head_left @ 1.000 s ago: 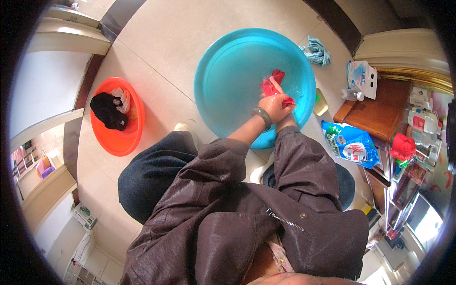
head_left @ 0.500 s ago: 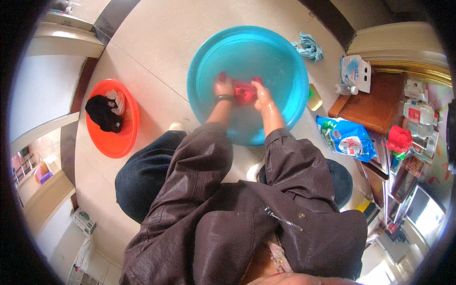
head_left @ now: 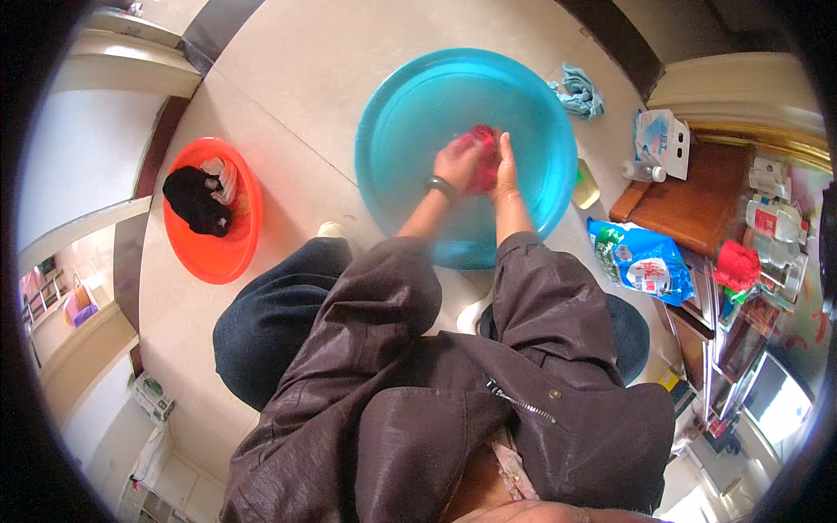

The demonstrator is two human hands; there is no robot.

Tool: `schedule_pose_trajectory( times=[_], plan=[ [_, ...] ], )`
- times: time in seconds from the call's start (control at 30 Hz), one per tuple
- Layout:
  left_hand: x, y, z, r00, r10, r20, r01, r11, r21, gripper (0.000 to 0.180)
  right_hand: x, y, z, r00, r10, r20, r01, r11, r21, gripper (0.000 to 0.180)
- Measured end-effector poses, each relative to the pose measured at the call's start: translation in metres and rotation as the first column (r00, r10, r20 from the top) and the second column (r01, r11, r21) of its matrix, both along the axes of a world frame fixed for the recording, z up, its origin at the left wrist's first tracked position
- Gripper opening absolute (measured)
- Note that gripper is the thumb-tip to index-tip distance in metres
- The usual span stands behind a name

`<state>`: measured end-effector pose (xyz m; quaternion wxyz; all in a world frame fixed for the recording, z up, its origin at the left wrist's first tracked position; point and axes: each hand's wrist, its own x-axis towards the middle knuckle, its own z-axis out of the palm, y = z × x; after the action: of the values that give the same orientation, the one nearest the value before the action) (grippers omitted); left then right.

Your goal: The person washes a dark garment and a red cloth by hand in a blue basin of water, rinsing and wringing each item. They place the dark garment into an orange basin and continue washing the red cloth, then carry the orange basin into an adjacent room.

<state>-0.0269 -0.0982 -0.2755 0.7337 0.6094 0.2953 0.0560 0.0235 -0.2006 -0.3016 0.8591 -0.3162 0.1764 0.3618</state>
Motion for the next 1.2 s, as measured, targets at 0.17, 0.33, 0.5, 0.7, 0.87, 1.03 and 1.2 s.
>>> schedule_pose_trajectory(
  times=[0.17,0.33,0.5,0.7,0.87,1.03,1.2],
  plan=[
    [0.004,-0.032,0.057,0.944,-0.33,0.022,0.28,0.833,0.477,0.02,0.01,-0.013,-0.023,0.999,0.032,-0.008,-0.031,0.989,0.143,0.044],
    [-0.003,-0.04,0.065,0.899,-0.409,-0.154,0.399,0.622,0.674,0.027,0.008,-0.011,-0.036,0.994,0.108,0.002,-0.102,0.927,0.36,0.039],
    [0.004,-0.007,0.036,0.967,-0.037,-0.254,0.19,0.766,0.614,0.023,-0.028,0.014,-0.007,0.989,0.12,-0.081,-0.116,0.992,0.056,0.037],
    [0.002,0.03,-0.031,0.959,0.208,-0.194,-0.122,0.916,0.381,0.044,-0.013,0.016,-0.003,0.992,0.063,-0.112,-0.095,0.947,-0.306,0.048],
    [-0.008,0.034,-0.055,0.944,0.146,-0.297,-0.102,0.982,0.159,0.064,-0.005,-0.008,-0.019,0.984,-0.171,-0.051,0.131,0.889,-0.44,0.04],
    [-0.02,0.016,-0.05,0.95,-0.105,-0.294,0.172,0.961,0.215,0.061,-0.014,-0.006,-0.039,0.948,-0.309,0.078,0.281,0.694,-0.663,0.035],
    [-0.019,0.017,-0.106,0.858,-0.277,-0.432,0.462,0.784,0.415,0.057,-0.006,-0.008,-0.047,0.915,-0.353,-0.196,0.105,0.677,-0.729,0.04]
  ],
)
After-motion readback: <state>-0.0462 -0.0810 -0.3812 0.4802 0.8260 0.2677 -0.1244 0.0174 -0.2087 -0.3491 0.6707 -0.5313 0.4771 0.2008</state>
